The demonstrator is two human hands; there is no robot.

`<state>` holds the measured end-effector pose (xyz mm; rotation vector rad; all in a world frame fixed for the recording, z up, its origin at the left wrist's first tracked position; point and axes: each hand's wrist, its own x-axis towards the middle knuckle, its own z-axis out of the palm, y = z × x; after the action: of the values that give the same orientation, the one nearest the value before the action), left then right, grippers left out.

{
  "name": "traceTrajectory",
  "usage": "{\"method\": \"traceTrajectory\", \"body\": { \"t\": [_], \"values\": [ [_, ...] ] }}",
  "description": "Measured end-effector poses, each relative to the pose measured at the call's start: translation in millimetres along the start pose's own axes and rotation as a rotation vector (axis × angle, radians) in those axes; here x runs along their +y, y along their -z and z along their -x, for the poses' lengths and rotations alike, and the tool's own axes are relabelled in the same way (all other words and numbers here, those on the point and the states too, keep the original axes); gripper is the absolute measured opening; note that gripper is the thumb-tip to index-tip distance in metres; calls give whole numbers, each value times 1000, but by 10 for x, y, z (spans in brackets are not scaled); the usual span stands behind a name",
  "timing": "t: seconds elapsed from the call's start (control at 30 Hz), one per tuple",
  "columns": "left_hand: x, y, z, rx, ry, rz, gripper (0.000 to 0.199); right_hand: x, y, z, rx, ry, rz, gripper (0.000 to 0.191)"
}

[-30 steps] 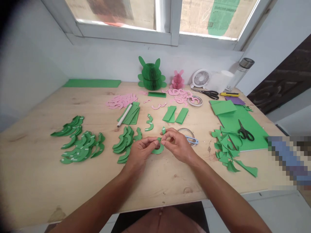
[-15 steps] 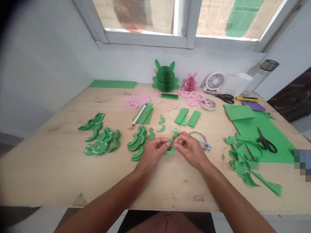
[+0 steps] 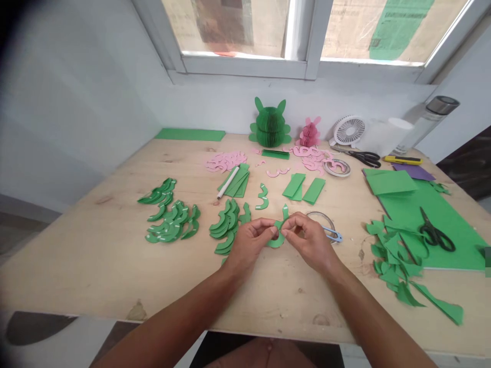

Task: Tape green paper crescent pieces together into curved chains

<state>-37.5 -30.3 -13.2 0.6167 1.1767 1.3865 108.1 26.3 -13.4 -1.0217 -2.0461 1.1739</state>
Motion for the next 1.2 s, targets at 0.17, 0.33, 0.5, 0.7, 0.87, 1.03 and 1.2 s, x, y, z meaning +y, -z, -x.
{"method": "traceTrajectory", "body": {
  "t": [0.17, 0.33, 0.5, 0.7, 0.87, 1.03, 1.2],
  "values": [
    [14, -18, 32, -8, 60, 29, 18, 7, 10, 0, 21, -31, -7, 13],
    [7, -11, 38, -50, 82, 29, 28, 3, 26, 3, 45, -55, -13, 12],
    [-25, 4, 25, -92, 86, 10, 28, -6, 22, 5, 43, -63, -9, 12],
    [-49, 4, 12, -103, 68, -22, 19, 9, 18, 3, 32, -36, -22, 14],
    [-45, 11, 15, -116, 60, -35, 19, 18, 11, -3, 35, -25, -19, 14],
    [-64, 28, 4, -120, 55, -65, 16, 6, 6, -10, 33, -6, -31, 13],
    [-69, 33, -23, -99, 54, -74, 15, 20, 8, -18, 28, 15, -53, 11]
  ]
}}
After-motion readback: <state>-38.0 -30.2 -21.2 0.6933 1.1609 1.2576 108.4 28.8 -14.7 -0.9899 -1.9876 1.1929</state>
